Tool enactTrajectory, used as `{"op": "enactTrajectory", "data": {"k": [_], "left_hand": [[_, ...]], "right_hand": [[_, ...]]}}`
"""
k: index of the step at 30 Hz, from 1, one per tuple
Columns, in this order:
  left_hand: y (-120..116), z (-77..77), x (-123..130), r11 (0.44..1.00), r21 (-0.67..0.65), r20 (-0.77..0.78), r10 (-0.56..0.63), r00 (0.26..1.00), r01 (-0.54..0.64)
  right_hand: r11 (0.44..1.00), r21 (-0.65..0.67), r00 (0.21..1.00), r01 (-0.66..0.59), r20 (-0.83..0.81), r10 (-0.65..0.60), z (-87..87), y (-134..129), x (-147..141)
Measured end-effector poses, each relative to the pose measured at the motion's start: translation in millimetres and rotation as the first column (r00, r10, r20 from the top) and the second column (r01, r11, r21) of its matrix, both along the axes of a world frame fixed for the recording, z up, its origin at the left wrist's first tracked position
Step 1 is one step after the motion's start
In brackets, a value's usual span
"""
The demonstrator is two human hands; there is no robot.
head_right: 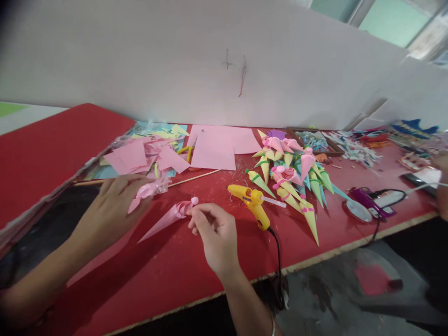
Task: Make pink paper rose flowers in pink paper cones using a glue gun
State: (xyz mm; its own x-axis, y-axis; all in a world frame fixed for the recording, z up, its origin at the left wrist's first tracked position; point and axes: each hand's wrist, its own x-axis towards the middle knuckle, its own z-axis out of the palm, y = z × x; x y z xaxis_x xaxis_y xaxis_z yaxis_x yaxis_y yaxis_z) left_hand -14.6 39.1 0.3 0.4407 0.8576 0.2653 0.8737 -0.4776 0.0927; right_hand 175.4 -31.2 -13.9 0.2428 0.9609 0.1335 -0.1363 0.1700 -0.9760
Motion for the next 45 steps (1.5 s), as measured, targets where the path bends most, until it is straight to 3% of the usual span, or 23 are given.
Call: {"op": "enactTrajectory", "data": {"k": [3,6,10,14,18,21,24,27,30,32,37,41,45], "left_hand": [[-7,-4.9,12,0.982,-0.062,0.088,-0.172,0.981,0.178],[-13,-14.0,19,0.963,-0.117,0.046,-0.238,0.97,0.241],[-15,-18.7,20,0.957,-0.234,-0.011,-0.176,0.984,0.168],[-15,-12.4,17,0.96,-0.255,0.0,-0.116,0.993,0.112],[-12,-7.4,16,0.933,-0.361,0.076,0.024,0.997,0.005],[-9,-7.0,17,0.899,-0.437,0.231,0.097,0.968,0.014],[-8,-7.1,19,0.812,-0.559,0.503,0.174,0.846,0.166],[-10,-8.1,22,0.676,-0.644,0.676,0.284,0.68,0.357],[-12,-9.8,23,0.566,-0.676,0.734,0.458,0.502,0.471],[-13,-10.1,24,0.524,-0.688,0.724,0.537,0.432,0.502],[-14,-9.3,27,0.486,-0.667,0.736,0.545,0.401,0.565],[-15,-13.6,24,0.484,-0.717,0.69,0.591,0.417,0.501],[-17,-20.3,18,0.42,-0.729,0.674,0.578,0.46,0.541]], "right_hand": [[1.0,-0.003,1.0,-0.009,-0.013,0.009,0.1,1,-1],[1.0,0.004,0.998,-0.026,-0.051,0.026,-0.8,1,-2],[0.999,-0.009,0.997,-0.032,-0.071,0.031,-2.8,-1,0],[0.998,-0.005,0.998,0.062,0.024,-0.062,-2.0,-2,1],[0.994,0.032,0.994,0.104,-0.043,-0.103,-2.8,-1,0],[0.992,0.072,0.991,0.104,-0.095,-0.097,-5.9,-1,0],[0.993,0.081,0.991,0.082,-0.111,-0.073,-8.0,-1,0],[0.993,0.059,0.99,0.103,-0.105,-0.096,-7.3,-1,-1],[0.993,0.045,0.989,0.105,-0.108,-0.1,-5.0,0,-2],[0.993,0.057,0.988,0.099,-0.128,-0.091,-4.0,1,-4],[0.997,0.048,0.987,0.056,-0.155,-0.048,-4.5,-1,-6],[0.996,0.025,0.991,0.086,-0.101,-0.083,-4.7,-2,-5],[0.995,0.028,0.993,0.096,-0.07,-0.094,-3.2,-1,-7]]}}
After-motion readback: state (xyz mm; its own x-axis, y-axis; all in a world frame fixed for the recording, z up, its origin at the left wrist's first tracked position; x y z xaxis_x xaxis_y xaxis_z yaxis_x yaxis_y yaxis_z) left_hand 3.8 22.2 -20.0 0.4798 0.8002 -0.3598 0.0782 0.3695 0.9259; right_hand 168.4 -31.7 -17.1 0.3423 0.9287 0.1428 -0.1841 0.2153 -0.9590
